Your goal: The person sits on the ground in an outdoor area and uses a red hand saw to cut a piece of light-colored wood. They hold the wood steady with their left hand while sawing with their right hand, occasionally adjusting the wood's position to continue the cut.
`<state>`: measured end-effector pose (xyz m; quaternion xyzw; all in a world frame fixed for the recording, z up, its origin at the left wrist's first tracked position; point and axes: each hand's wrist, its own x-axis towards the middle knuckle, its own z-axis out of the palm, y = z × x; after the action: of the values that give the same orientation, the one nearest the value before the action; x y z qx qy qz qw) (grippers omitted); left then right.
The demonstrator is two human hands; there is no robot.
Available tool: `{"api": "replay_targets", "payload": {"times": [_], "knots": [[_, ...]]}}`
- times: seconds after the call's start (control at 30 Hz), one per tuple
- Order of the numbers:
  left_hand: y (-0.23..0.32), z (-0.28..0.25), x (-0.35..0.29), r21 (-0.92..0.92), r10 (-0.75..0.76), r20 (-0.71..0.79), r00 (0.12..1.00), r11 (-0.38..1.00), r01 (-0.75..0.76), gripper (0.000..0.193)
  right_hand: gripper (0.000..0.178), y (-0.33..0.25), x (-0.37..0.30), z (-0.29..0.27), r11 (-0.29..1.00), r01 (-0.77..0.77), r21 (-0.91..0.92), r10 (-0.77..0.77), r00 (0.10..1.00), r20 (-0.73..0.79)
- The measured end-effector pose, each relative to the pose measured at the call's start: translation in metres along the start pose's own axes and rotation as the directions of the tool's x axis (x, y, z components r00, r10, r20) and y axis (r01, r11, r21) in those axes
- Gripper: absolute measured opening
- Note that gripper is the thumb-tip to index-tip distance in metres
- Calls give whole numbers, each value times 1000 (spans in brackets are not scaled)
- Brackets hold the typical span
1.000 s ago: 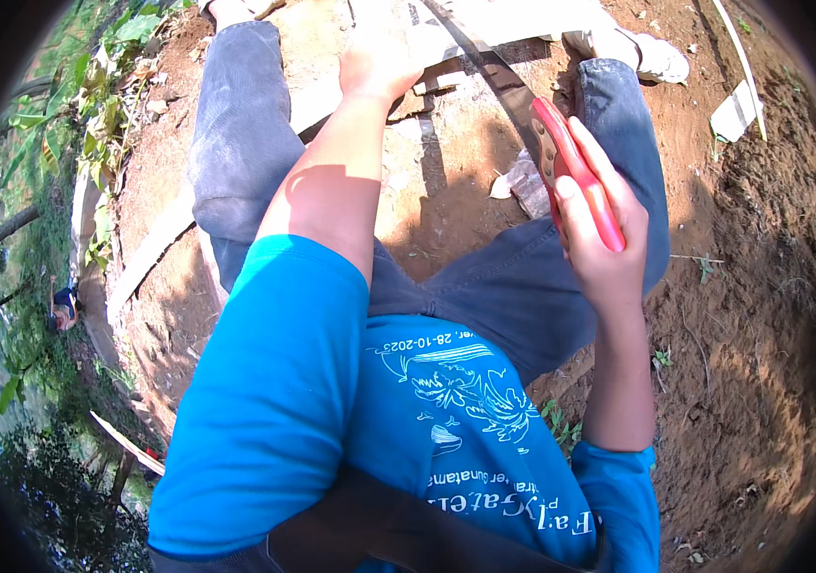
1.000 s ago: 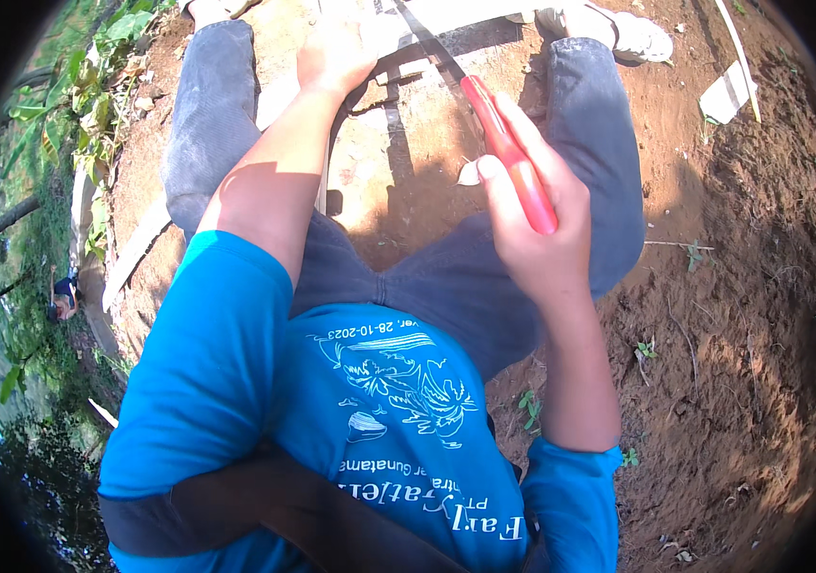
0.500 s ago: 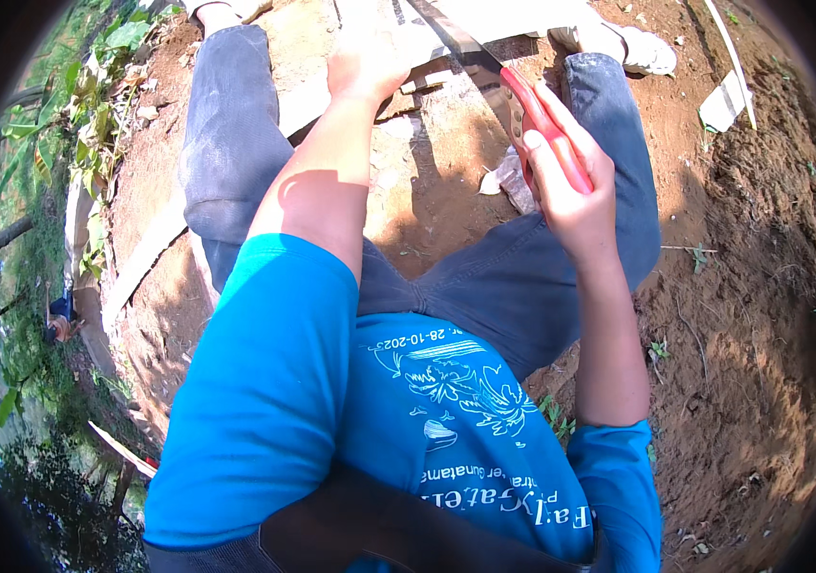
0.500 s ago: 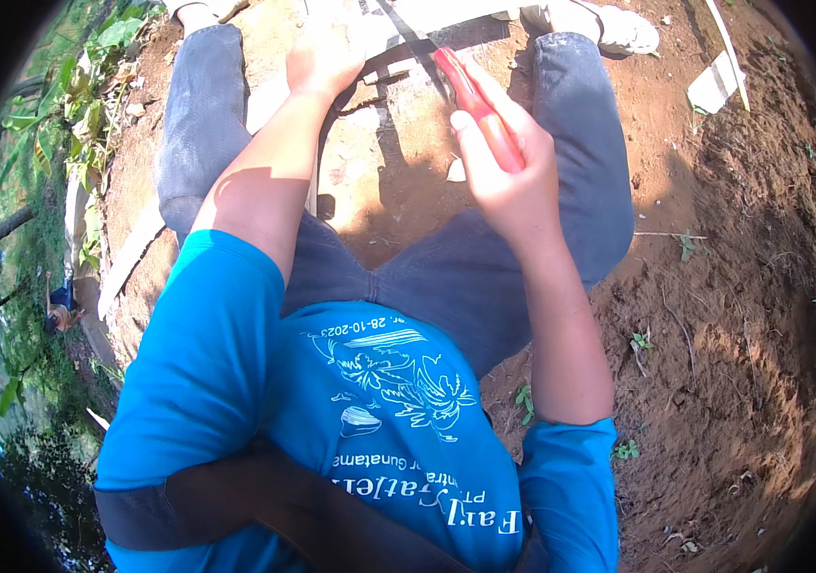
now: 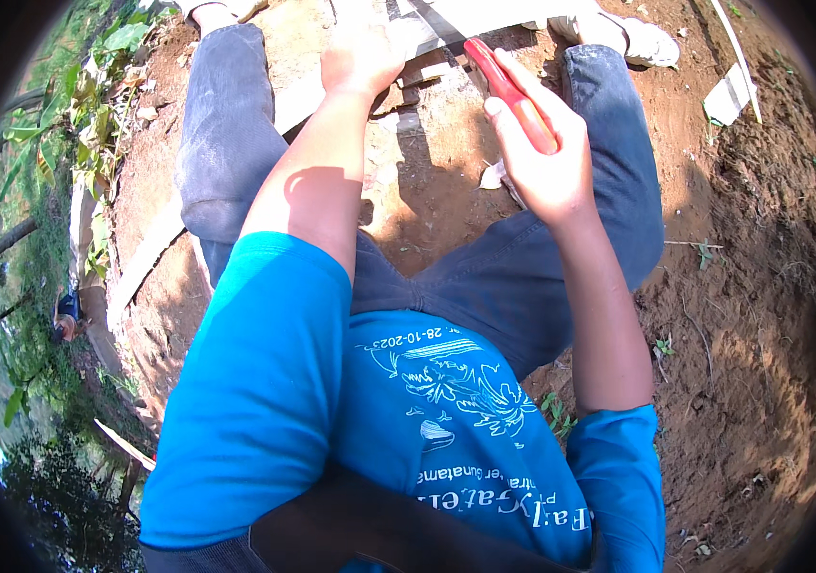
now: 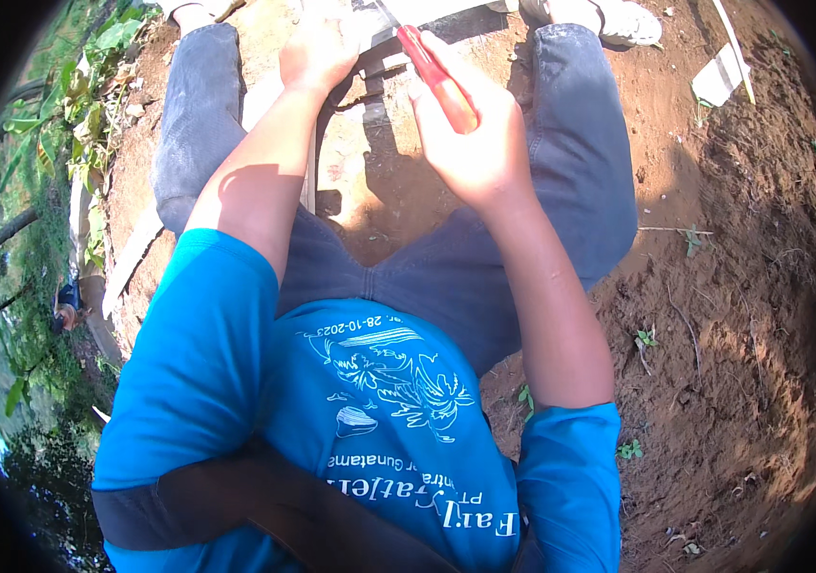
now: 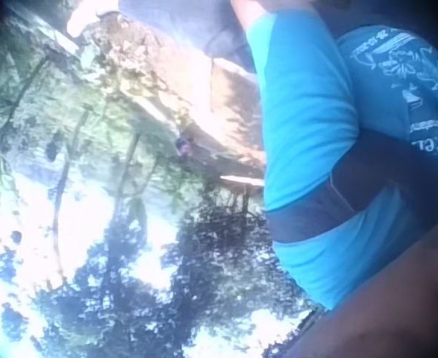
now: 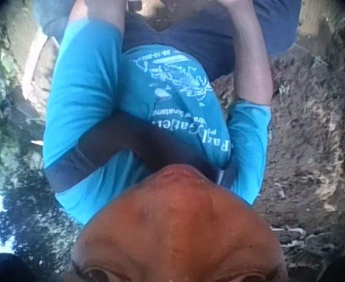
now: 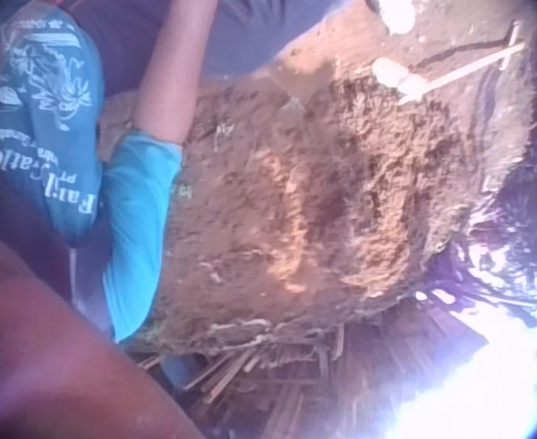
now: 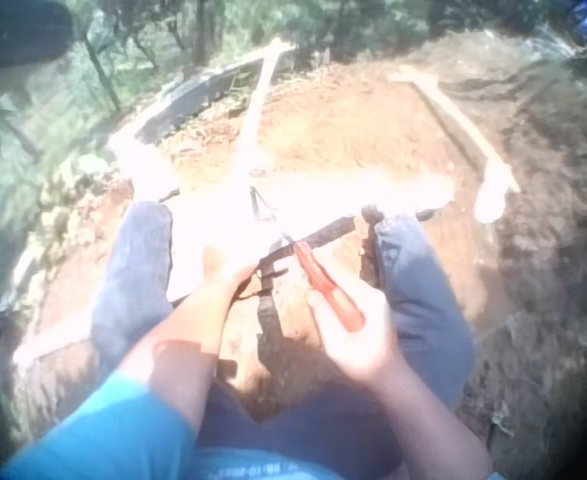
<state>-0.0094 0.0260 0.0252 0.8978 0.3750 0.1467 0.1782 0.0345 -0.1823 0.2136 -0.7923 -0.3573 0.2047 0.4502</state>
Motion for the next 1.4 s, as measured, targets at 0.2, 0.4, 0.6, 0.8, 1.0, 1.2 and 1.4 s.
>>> {"api": "replay_targets", "payload": {"times": [0.2, 0.4, 0.6, 0.8, 1.0, 1.2, 1.4], "knots": [[-6, -4, -6, 12, -38, 4, 999, 999, 38, 40, 49, -35, -74, -45, 995, -84, -60, 86, 996, 28], [-2, -4, -6, -11, -41, -6, 999, 999, 41, 42, 46, -39, -76, -49, 995, -76, -56, 78, 997, 18], [-1, -10, -2, 85, -28, 136, 990, 996, 16, 48, 43, -4, -13, 2, 997, 13, 76, -11, 1000, -21], [1, -19, -7, -9, -46, 13, 999, 999, 46, 50, 49, -50, -96, -58, 990, -97, -103, 101, 994, 36], [2, -18, -2, -9, -26, 22, 999, 1000, 26, 51, 46, -36, -74, -48, 997, -56, -50, 58, 998, 29], [6, -20, 3, -10, -19, 83, 996, 1000, 20, 51, 47, 0, -16, 14, 996, -43, 75, 44, 999, -11], [-4, -34, 11, 34, -74, 171, 982, 997, 69, 52, 50, -47, -92, -51, 994, -87, -62, 88, 996, 17]]}}
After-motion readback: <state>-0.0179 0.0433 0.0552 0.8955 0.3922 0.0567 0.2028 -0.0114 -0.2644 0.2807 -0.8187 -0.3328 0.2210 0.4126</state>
